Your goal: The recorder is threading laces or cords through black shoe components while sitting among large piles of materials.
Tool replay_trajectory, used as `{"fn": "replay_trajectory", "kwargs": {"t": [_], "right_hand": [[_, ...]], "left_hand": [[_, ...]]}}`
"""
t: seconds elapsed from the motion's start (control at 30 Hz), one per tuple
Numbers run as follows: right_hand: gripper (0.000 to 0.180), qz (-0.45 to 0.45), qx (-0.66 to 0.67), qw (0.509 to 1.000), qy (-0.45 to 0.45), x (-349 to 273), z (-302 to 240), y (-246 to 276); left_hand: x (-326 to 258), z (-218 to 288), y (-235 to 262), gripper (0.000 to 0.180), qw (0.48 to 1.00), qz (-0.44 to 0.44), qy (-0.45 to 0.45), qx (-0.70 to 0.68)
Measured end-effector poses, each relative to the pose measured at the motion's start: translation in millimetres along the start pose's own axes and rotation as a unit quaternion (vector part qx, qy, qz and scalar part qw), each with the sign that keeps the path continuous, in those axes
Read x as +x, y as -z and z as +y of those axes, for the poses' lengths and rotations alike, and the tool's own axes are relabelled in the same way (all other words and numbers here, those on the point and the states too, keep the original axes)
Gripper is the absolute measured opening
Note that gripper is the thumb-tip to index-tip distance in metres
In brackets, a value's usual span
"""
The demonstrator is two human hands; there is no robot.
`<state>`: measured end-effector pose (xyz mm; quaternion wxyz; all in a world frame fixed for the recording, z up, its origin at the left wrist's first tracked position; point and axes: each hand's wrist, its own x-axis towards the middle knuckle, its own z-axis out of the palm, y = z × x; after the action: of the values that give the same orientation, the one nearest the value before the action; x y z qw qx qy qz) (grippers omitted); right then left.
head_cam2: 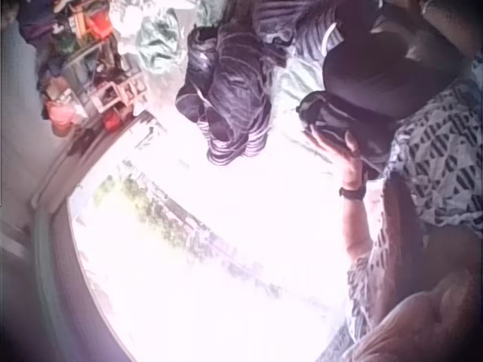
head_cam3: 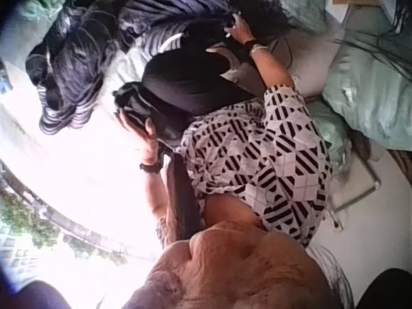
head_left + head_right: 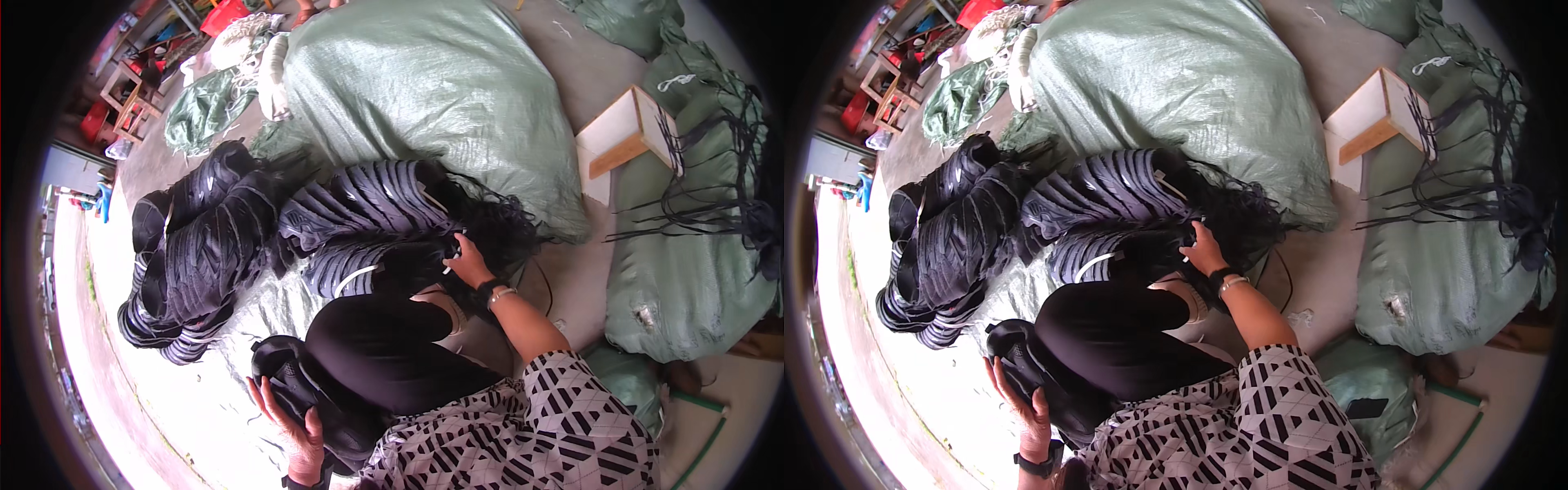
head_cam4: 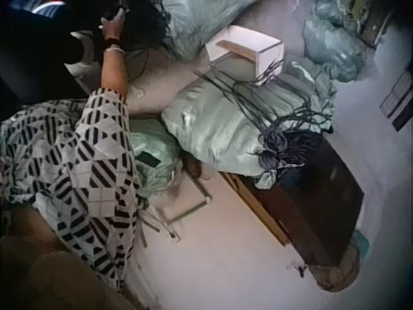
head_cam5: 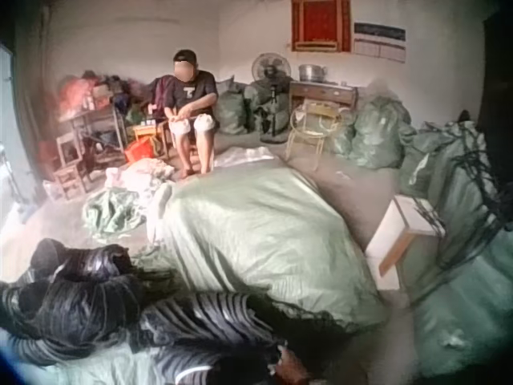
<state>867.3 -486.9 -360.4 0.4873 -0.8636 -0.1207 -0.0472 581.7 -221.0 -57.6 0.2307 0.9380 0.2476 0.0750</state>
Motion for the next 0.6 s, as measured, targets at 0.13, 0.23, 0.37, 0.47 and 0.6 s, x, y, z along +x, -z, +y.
{"fn": "replay_trajectory", "kwargs": {"t": [0.13, 0.23, 0.37, 0.47, 0.6], "right_hand": [[0.032, -0.171, -0.026, 0.959, -0.224, 4.6, 28.4, -19.5], [0.028, -0.408, -0.143, 0.893, -0.13, -4.1, 8.7, -4.7], [0.027, -0.482, -0.168, 0.86, -0.009, -3.7, -20.2, 30.9], [0.024, -0.484, -0.145, 0.859, -0.079, 6.2, -71.0, 71.6], [0.02, -0.41, -0.062, 0.91, -0.023, 27.1, -136.8, 115.1]], "left_hand": [[-3.1, 7.2, 2.2, 0.082, 0.999, -0.007, 0.021, -0.028], [-9.5, 6.5, 5.0, 0.082, 0.999, 0.006, 0.013, -0.03], [-14.8, 2.7, 5.4, 0.081, 0.999, 0.027, -0.011, -0.022], [-12.7, 2.4, 4.7, 0.078, 0.999, 0.031, -0.021, -0.022], [-4.1, 6.2, -1.0, 0.078, 0.997, 0.026, -0.037, -0.064]]}}
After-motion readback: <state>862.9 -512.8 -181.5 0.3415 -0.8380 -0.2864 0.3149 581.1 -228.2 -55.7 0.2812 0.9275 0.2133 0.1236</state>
